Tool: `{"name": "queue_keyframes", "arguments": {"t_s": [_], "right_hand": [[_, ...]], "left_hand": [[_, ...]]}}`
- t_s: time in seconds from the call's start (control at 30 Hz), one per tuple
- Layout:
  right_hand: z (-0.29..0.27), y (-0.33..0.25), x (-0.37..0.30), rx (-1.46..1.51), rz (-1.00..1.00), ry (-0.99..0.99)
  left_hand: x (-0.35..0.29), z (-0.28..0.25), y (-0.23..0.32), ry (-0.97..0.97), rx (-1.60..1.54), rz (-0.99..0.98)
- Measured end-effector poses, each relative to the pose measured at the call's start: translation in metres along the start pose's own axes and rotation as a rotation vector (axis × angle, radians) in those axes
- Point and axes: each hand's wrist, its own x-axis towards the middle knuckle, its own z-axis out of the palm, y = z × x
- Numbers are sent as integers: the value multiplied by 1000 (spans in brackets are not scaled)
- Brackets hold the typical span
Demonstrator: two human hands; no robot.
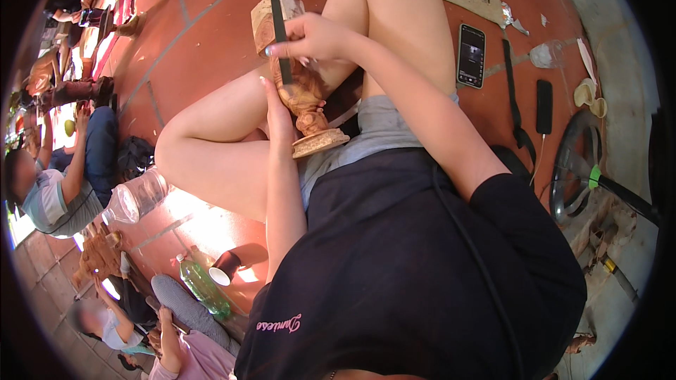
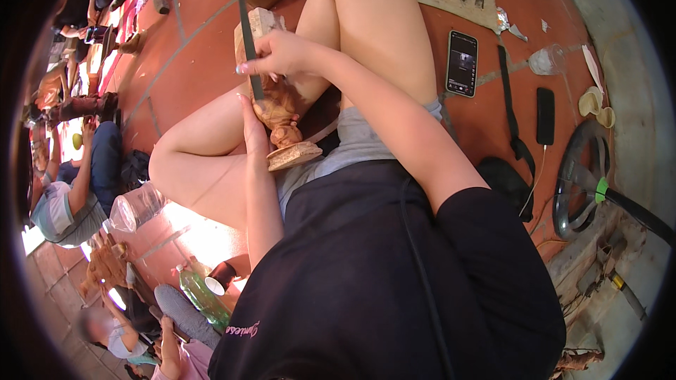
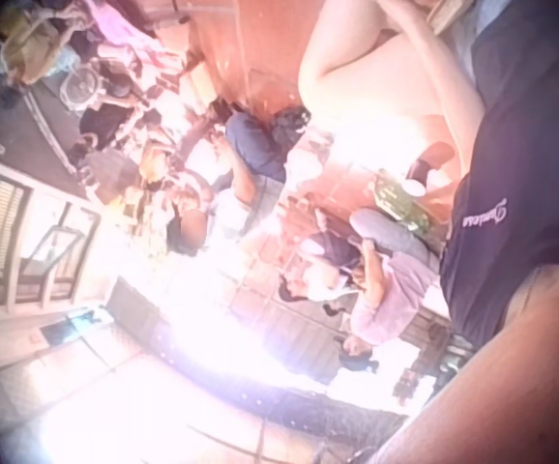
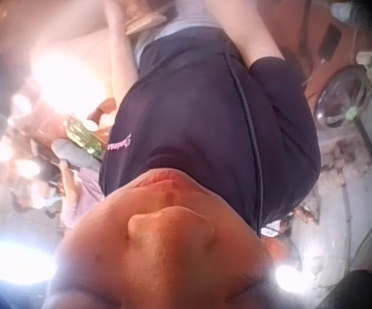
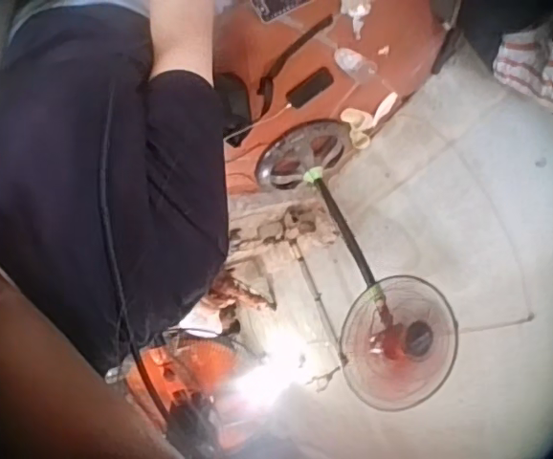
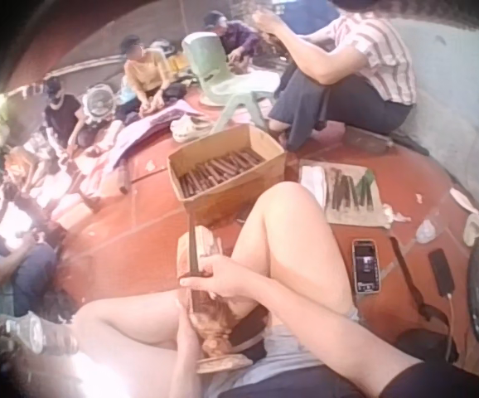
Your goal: The person carves a wooden figurine using a small chisel while sitting on the floor. They hold the wood steady with one hand and carefully shape the surface with the tool in the other.
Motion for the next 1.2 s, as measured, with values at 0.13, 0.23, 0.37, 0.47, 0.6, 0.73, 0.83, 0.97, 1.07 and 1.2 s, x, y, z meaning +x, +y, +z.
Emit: {"name": "queue_keyframes", "arguments": {"t_s": [0.13, 0.23, 0.37, 0.47, 0.6, 0.73, 0.83, 0.97, 1.07, 1.2], "right_hand": [[0, 6, 2, -235, -48, 338], [-8, 5, 5, 40, -45, 205], [5, -4, -5, -178, 43, -1], [-1, 0, 4, -181, -14, 239], [4, -5, -3, -129, 6, 46], [0, 0, 1, -202, -21, 225], [1, -2, 2, -112, 10, 201], [6, -9, -4, -174, 21, 64], [3, 1, 11, -207, -36, 378], [4, -7, 1, -74, 138, 68]], "left_hand": [[-7, 9, 4, -87, 61, -18], [-15, 16, 9, -74, 89, 31], [-16, 19, 9, -43, 55, 67], [-16, 20, 12, -76, 47, 46], [-16, 19, 10, -65, 53, 73], [-13, 17, 10, -63, 64, 53], [-13, 14, 8, -45, 55, 29], [-15, 19, 10, -80, 94, 75], [-18, 20, 13, -115, 87, 16], [-17, 21, 13, -103, 95, 45]]}}
